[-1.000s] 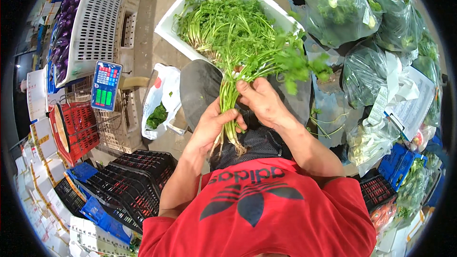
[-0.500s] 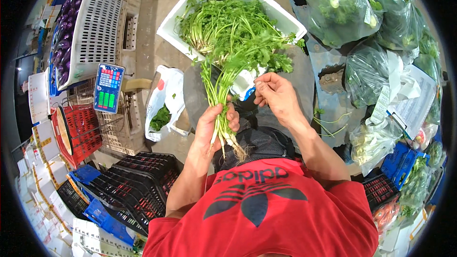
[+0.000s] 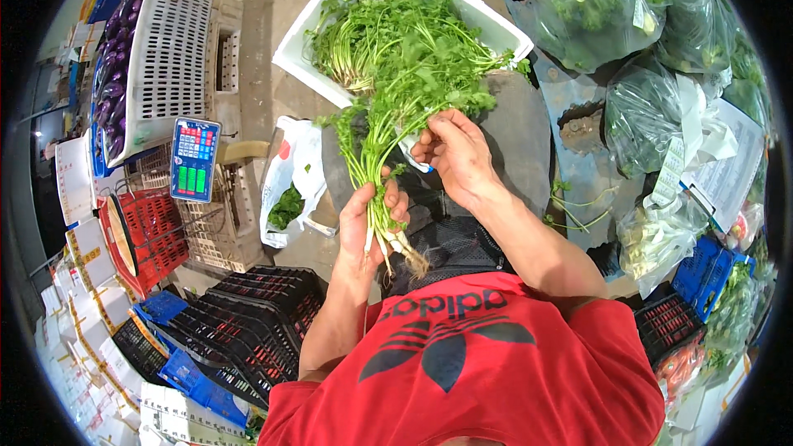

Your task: Cleaning, weighing, and bagging bunches of cilantro in a vegetable distribution center.

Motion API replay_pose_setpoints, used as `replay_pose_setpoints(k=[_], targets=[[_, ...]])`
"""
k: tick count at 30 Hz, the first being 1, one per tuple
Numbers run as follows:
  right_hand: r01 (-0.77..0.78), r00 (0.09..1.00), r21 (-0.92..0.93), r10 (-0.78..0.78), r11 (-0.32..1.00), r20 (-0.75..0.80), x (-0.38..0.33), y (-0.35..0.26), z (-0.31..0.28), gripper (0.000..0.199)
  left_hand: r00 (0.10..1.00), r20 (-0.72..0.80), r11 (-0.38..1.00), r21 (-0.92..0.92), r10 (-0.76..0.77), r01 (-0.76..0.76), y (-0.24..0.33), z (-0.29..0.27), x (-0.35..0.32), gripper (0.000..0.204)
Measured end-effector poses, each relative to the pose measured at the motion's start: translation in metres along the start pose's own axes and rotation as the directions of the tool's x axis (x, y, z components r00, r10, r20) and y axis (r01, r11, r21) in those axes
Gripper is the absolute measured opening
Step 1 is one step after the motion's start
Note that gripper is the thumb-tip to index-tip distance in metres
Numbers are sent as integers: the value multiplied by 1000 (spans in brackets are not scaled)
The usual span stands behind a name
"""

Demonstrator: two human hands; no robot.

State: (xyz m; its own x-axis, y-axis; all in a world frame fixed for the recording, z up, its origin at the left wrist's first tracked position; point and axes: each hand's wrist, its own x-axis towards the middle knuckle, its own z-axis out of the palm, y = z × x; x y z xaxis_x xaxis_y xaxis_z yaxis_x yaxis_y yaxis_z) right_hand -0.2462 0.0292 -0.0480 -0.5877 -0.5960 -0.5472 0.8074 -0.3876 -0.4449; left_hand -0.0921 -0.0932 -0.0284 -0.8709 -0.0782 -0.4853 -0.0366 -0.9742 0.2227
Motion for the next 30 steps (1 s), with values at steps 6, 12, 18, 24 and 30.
replay_pose_setpoints(k=[6, 12, 18, 24, 30], targets=[[272, 961, 8, -272, 962, 40, -9, 12, 2, 8, 996, -83, 998, 45, 39, -35, -9, -3, 8, 31], [341, 938, -30, -338, 940, 77, -10, 15, 0, 16, 997, -40, 993, 98, 66, -62, -13, 0, 13, 32], [419, 904, -298, -365, 858, 221, -41, -2, 7, 16, 982, -144, 982, 163, 123, -99, -11, -2, 13, 36], [516, 794, -338, -291, 787, 534, -86, -6, 10, 27, 805, -548, 968, 215, 228, -128, -5, 26, 33, 27], [405, 856, -331, -227, 852, 464, -140, -64, -10, 25, 985, -62, 984, -59, 161, -165, 34, -14, 21, 29]])
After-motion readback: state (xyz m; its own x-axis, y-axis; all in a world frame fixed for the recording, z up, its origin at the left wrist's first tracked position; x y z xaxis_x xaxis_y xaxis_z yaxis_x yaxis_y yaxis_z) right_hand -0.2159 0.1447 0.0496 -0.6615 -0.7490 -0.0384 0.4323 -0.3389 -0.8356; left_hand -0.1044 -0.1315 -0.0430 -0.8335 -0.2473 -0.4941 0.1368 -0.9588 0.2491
